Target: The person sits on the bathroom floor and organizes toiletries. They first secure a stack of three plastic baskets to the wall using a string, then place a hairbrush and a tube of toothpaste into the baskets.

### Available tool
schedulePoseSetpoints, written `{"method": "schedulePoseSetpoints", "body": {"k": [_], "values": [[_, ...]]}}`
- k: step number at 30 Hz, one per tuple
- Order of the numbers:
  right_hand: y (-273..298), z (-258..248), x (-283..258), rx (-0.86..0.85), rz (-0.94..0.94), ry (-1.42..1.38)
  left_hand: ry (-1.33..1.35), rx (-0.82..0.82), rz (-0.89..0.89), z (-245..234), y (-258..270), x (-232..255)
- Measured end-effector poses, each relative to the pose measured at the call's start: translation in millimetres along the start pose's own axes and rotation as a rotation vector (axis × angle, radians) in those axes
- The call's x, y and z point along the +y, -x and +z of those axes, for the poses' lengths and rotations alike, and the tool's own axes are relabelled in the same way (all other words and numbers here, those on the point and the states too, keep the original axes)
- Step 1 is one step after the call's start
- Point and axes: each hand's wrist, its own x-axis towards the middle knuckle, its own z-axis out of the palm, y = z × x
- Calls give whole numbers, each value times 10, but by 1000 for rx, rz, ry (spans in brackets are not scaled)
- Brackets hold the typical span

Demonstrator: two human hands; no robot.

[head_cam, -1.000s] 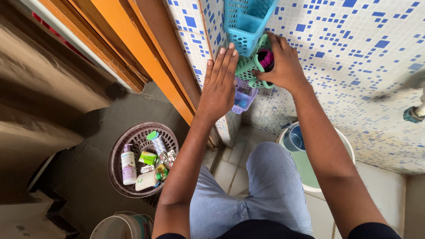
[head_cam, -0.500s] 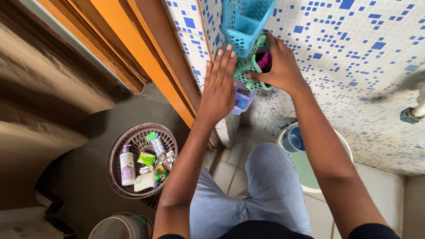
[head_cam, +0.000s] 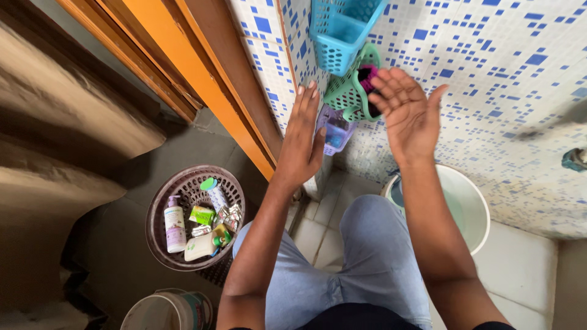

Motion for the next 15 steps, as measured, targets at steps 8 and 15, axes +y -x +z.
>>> {"method": "schedulePoseSetpoints", "body": {"k": [8, 15], "values": [[278, 158, 128, -8, 249, -371, 285, 129, -208, 151, 500, -44], [389, 337, 699, -96, 213, 118, 565, 231, -466, 280, 1116, -306]]}}
